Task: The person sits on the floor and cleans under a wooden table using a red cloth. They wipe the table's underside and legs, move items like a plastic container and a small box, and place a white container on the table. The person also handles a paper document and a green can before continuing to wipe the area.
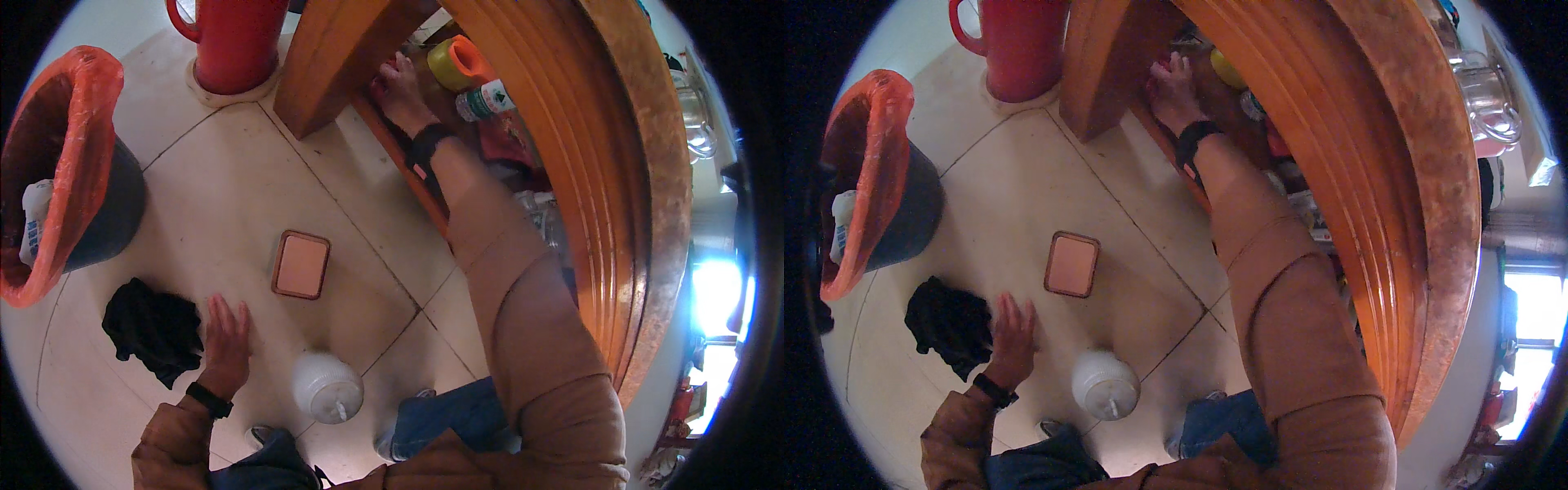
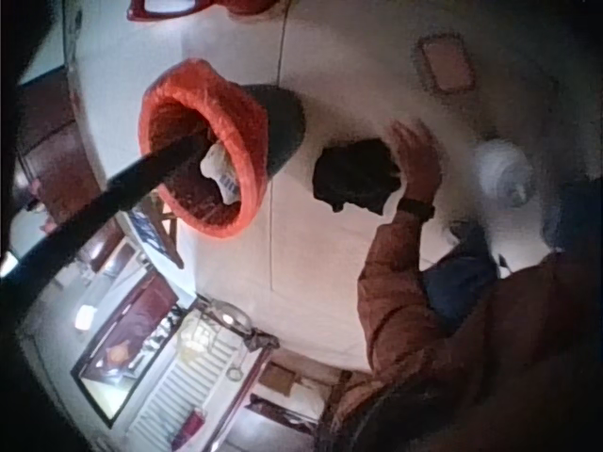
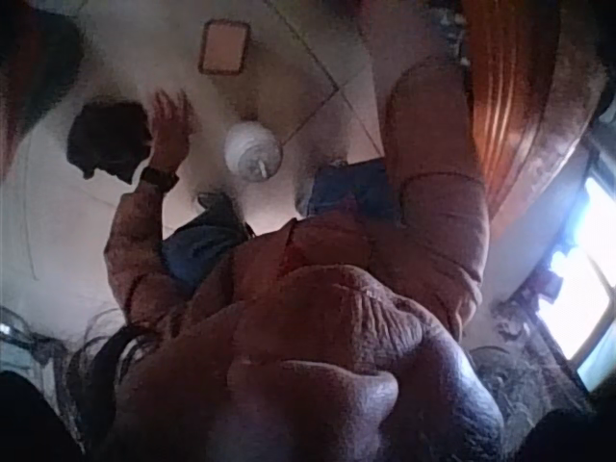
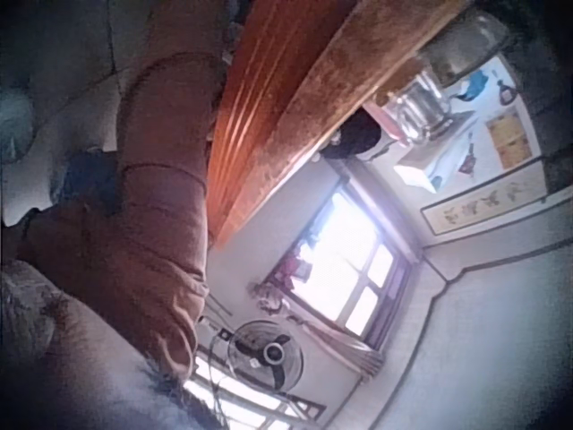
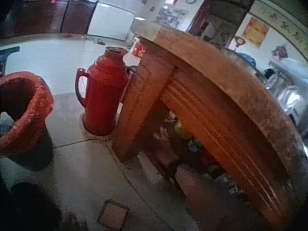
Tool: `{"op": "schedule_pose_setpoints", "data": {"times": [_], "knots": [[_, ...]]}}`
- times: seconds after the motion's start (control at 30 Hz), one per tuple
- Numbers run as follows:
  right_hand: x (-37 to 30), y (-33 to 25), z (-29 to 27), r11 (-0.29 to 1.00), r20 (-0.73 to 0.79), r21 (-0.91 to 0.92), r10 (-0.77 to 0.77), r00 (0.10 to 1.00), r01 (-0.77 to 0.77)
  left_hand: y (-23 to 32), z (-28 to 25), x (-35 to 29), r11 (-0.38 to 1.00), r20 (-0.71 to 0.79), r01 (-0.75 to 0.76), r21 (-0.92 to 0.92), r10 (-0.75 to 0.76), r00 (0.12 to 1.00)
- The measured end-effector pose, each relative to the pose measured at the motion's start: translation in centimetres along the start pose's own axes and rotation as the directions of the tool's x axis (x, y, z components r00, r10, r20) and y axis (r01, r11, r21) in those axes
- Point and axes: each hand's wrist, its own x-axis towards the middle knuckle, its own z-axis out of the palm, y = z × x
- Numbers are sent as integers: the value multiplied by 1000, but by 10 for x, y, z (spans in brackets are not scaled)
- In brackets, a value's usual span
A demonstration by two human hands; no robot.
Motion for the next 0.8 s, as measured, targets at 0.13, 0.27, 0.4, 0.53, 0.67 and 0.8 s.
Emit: {"op": "schedule_pose_setpoints", "data": {"times": [0.13, 0.27, 0.4, 0.53, 0.67, 0.8], "knots": [[11, 15, 13, 758, 21, 557, 394, 919, -339, -1, 3, -2, 1000, -75, -8, 12, 9, 997], [-9, -1, -18, 966, 120, 114, 221, 968, -234, 1, 7, 0, 1000, -47, 16, 7, -16, 999], [-26, -41, -51, 853, 178, 425, 252, 951, -305, 2, 6, 3, 996, -10, -15, 93, 16, 1000], [-23, -44, -53, 914, 177, 364, 120, 977, -179, 1, 4, 2, 1000, -9, 4, -9, -4, 1000], [-9, 3, -45, 986, 262, 119, 86, 961, -120, 0, 4, -1, 998, -43, 2, -61, -5, 999], [-9, 44, -41, 965, 289, -197, 223, 931, -170, 1, 1, -2, 998, -37, 19, -64, -22, 999]]}}
